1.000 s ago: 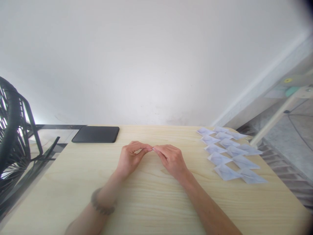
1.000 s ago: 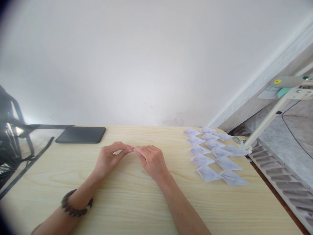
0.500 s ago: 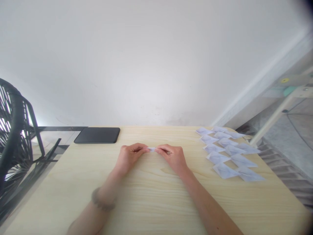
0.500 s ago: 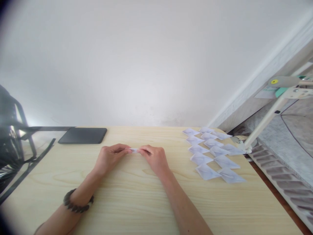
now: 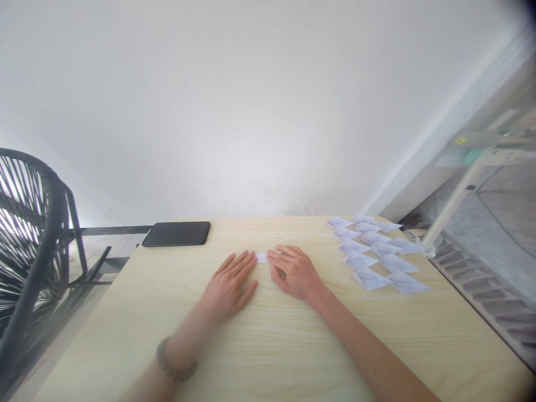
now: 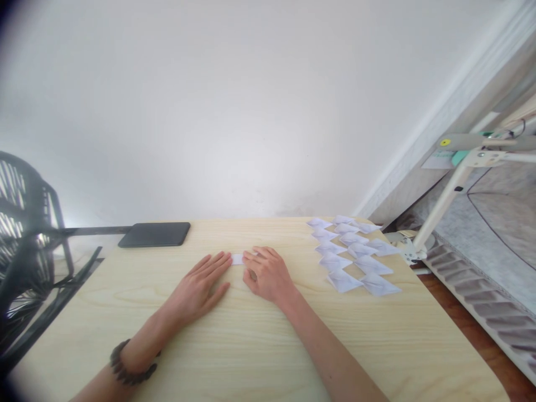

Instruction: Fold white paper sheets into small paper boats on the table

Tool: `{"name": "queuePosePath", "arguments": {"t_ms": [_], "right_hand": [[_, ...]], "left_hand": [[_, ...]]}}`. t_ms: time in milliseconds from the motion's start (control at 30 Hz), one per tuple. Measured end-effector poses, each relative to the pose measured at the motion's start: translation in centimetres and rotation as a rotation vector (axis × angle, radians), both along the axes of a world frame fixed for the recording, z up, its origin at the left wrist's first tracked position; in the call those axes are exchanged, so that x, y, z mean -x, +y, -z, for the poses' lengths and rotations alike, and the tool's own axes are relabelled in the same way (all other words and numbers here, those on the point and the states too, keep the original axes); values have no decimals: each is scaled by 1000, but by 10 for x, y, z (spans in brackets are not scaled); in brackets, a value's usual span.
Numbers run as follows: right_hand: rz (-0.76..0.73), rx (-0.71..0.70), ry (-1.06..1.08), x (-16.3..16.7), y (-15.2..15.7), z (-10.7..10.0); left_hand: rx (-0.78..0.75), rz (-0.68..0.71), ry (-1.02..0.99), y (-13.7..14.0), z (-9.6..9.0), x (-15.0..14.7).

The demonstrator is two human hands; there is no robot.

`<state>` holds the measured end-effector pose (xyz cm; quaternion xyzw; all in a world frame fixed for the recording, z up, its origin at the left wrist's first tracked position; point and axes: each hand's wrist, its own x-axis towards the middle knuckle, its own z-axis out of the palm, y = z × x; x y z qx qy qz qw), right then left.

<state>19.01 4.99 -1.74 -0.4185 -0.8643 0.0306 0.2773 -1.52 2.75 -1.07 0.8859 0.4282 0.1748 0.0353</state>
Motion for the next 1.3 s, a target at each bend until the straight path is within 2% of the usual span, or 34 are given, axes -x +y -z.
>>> {"name": "queuePosePath", "arguments": {"t_ms": [233,467,700,833,1033,1300], "right_hand": [[144,14,-66,10,-26,-4],[206,-26,-88,26,-35,4],[187,10,-46,28,-34,-1],[154,35,-49,25,-32,-6],[169,56,-50,24,-31,-3],[147,62,-41,20,-31,2]], "left_hand": [[-40,-120,55,-13,4,-8],[-95,-210,20,-19,6,-23],[-65,-174,-5,-16,0,-13],[-48,-217,11,-13,-1,-14],[-114,-314,103,-16,1,-16],[-151,-348,186,-21,4,-18]]}}
